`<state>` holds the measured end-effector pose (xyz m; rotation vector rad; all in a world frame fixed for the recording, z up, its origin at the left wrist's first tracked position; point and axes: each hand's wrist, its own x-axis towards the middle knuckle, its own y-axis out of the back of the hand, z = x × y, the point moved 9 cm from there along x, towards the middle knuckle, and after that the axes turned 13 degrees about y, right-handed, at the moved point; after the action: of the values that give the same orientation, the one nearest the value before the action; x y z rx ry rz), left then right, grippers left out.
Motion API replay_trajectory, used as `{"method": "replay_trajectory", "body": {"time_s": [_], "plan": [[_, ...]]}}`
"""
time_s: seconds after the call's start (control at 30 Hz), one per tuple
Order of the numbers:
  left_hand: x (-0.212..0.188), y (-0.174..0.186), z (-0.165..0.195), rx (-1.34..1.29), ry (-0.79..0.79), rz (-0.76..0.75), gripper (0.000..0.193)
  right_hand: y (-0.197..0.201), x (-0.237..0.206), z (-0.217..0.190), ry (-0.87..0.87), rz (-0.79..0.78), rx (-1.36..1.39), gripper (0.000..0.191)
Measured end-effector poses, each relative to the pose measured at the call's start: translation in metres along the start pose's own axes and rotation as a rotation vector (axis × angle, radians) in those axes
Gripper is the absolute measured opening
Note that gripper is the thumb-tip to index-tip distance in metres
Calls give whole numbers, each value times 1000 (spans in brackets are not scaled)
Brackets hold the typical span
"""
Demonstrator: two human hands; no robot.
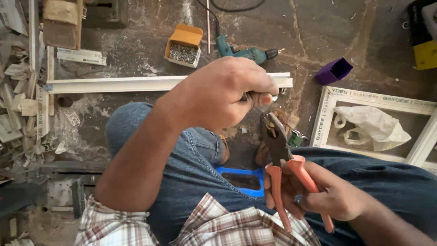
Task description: The person sits on the floor and files a small metal block with a flat file, at times gripping it with pliers while filing. They then fit the filed block into a white frame profile on the floor and pick up a power drill.
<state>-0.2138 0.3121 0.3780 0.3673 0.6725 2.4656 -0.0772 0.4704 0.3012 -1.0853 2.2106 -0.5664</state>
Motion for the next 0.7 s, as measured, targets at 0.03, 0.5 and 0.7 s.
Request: {"method": "replay_trajectory", "body": {"time_s": [0.03, 0.5, 0.7], "plan": [[1, -1, -1, 8, 2, -15, 9, 4, -1, 4, -45, 23, -48, 80], [2, -15, -28, -59, 403, -233, 14, 17, 0, 42, -183, 124, 9, 54], [4, -20, -19, 16, 194, -189, 8, 8, 1, 50, -189, 122, 30, 57]]}}
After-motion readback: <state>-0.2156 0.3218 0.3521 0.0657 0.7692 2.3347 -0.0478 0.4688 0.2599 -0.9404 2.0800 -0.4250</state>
